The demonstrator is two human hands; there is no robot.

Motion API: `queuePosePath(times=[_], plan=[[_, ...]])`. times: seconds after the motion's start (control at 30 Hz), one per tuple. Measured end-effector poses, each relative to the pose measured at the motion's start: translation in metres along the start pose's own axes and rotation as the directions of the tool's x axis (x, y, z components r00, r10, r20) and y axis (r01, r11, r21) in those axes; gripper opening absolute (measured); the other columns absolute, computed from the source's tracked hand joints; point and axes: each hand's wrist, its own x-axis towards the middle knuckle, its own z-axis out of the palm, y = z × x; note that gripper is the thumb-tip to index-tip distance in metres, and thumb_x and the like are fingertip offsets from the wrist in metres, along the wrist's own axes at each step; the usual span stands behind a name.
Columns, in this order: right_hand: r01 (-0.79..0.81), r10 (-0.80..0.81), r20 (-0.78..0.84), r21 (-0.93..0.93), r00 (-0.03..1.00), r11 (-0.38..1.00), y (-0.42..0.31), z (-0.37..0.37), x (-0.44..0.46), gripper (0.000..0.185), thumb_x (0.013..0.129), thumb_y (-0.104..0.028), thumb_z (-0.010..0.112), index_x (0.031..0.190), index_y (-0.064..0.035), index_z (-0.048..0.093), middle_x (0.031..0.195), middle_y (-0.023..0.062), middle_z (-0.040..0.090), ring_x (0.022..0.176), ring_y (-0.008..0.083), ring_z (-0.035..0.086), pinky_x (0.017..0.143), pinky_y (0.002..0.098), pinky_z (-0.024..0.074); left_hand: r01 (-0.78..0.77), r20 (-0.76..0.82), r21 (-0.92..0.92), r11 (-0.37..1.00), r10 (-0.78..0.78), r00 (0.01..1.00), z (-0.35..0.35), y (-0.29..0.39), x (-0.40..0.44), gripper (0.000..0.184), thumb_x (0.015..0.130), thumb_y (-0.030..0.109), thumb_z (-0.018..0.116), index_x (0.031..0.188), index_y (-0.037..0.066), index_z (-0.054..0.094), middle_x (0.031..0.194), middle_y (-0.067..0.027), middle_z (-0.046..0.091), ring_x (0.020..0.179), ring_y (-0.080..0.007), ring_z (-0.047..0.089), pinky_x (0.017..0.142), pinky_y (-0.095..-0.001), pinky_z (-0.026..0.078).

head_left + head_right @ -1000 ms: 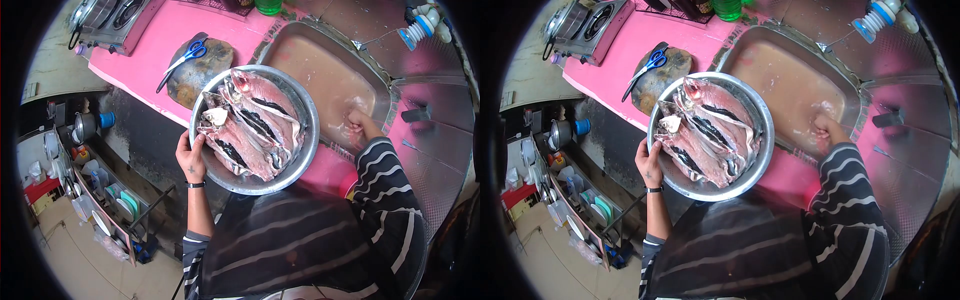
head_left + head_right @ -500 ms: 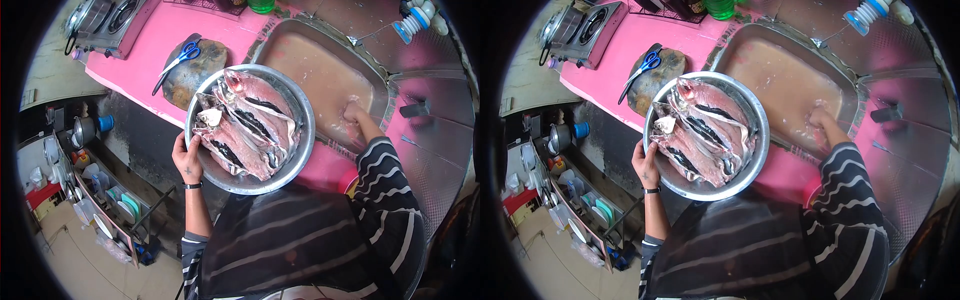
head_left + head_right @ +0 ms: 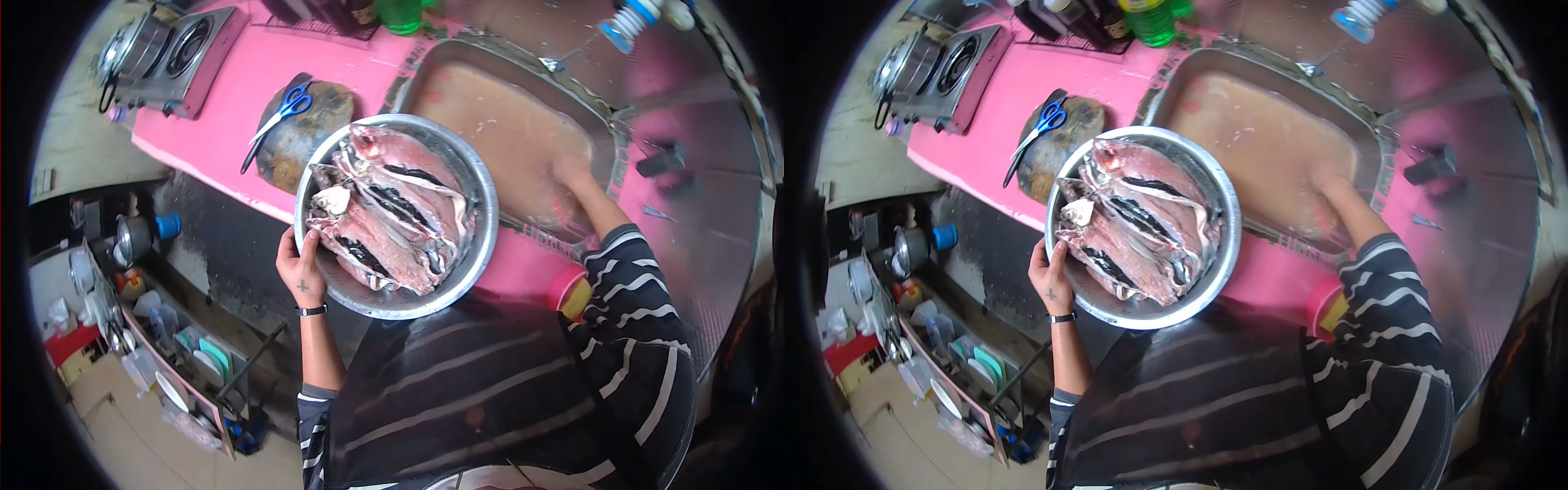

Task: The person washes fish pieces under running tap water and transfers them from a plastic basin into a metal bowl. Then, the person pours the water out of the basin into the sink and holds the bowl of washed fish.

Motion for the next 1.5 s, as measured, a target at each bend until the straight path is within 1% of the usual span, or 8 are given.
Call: queuePosePath(times=[0.07, 0.13, 0.3, 0.4, 0.5, 0.87, 1.4, 1.5], plan=[[0.108, -0.111, -0.007, -0.18, 0.994, 0.978, -0.019, -0.023, -0.03, 0.029, 0.083, -0.02, 0.057, 0.099, -0.0041, 0.074, 0.1, 0.0212, 0.071, 0.095, 0.0361, 0.069, 0.083, 0.0462, 0.0536, -0.003, 0.012, 0.006, 1.0, 0.003, 1.0, -0.002, -0.004, 0.0, 0.024, 0.091, 0.011, 0.07, 0.107, -0.005, 0.064, 0.094, -0.0034, 0.066, 0.083, -0.0085, 0.057, 0.078, -0.0229, 0.047], [0.064, -0.064, -0.07, 0.002, 0.996, 0.998, -0.029, -0.011, -0.048, 0.028, 0.081, -0.018, 0.056, 0.098, -0.0049, 0.074, 0.1, 0.0209, 0.071, 0.095, 0.0359, 0.069, 0.084, 0.0457, 0.0534, -0.014, 0.013, 0.029, 0.999, 0.014, 1.0, -0.003, -0.005, 0.001, 0.025, 0.091, 0.013, 0.07, 0.106, -0.006, 0.064, 0.093, -0.0041, 0.066, 0.083, -0.0094, 0.058, 0.078, -0.0235, 0.047], [-0.017, -0.001, 0.084, 0.215, 0.996, 0.976, -0.084, -0.028, -0.137, 0.03, 0.085, -0.016, 0.051, 0.103, -0.0029, 0.071, 0.11, 0.025, 0.066, 0.103, 0.036, 0.066, 0.087, 0.049, 0.0519, -0.045, 0.051, -0.055, 0.997, 0.048, 0.998, -0.005, -0.013, 0.003, 0.024, 0.091, 0.012, 0.07, 0.105, -0.006, 0.063, 0.095, -0.0052, 0.066, 0.083, -0.0101, 0.057, 0.078, -0.0246, 0.048], [-0.019, 0.04, -0.047, 0.38, 0.998, 0.925, -0.101, -0.002, -0.166, 0.03, 0.086, -0.017, 0.051, 0.105, -0.0036, 0.071, 0.109, 0.0243, 0.066, 0.105, 0.0377, 0.064, 0.091, 0.048, 0.0504, -0.046, 0.09, -0.092, 0.995, 0.054, 0.994, -0.008, -0.015, 0.006, 0.024, 0.091, 0.013, 0.069, 0.105, -0.005, 0.061, 0.095, -0.0057, 0.065, 0.085, -0.0107, 0.057, 0.079, -0.0254, 0.047], [-0.122, 0.162, -0.08, 0.367, 0.984, 0.922, -0.12, 0.002, -0.191, 0.035, 0.086, -0.018, 0.055, 0.116, -0.0077, 0.068, 0.121, 0.0228, 0.06, 0.113, 0.0377, 0.059, 0.095, 0.0477, 0.0483, -0.05, 0.146, -0.069, 0.996, 0.059, 0.987, -0.012, -0.017, 0.009, 0.025, 0.091, 0.014, 0.07, 0.105, -0.004, 0.061, 0.095, -0.0063, 0.066, 0.085, -0.0119, 0.057, 0.08, -0.0269, 0.047], [-0.214, 0.353, -0.199, 0.503, 0.914, 0.837, -0.127, 0.042, -0.186, 0.034, 0.084, -0.011, 0.056, 0.114, -0.0146, 0.072, 0.12, 0.0203, 0.06, 0.114, 0.0383, 0.058, 0.099, 0.0459, 0.0468, -0.183, 0.203, 0.069, 0.981, 0.165, 0.965, -0.02, -0.023, 0.014, 0.033, 0.092, 0.021, 0.068, 0.11, -0.004, 0.058, 0.097, -0.0146, 0.067, 0.087, -0.0192, 0.06, 0.083, -0.0325, 0.048], [-0.302, 0.455, -0.182, 0.531, 0.872, 0.791, -0.138, 0.044, -0.187, 0.038, 0.087, -0.009, 0.05, 0.116, -0.0189, 0.071, 0.122, 0.0188, 0.062, 0.116, 0.0357, 0.059, 0.1, 0.0458, 0.0463, -0.204, 0.244, 0.013, 0.979, 0.195, 0.95, -0.021, -0.026, 0.021, 0.036, 0.09, 0.021, 0.07, 0.111, -0.005, 0.058, 0.101, -0.0168, 0.067, 0.09, -0.0227, 0.062, 0.085, -0.0345, 0.048], [-0.327, 0.471, -0.155, 0.535, 0.869, 0.779, -0.137, 0.045, -0.184, 0.038, 0.084, -0.013, 0.058, 0.119, -0.02, 0.07, 0.124, 0.0171, 0.062, 0.117, 0.0358, 0.058, 0.1, 0.0457, 0.0468, -0.203, 0.252, 0.035, 0.979, 0.188, 0.949, -0.022, -0.028, 0.022, 0.036, 0.09, 0.021, 0.07, 0.111, -0.005, 0.058, 0.102, -0.0161, 0.066, 0.09, -0.0224, 0.062, 0.086, -0.0341, 0.048]])
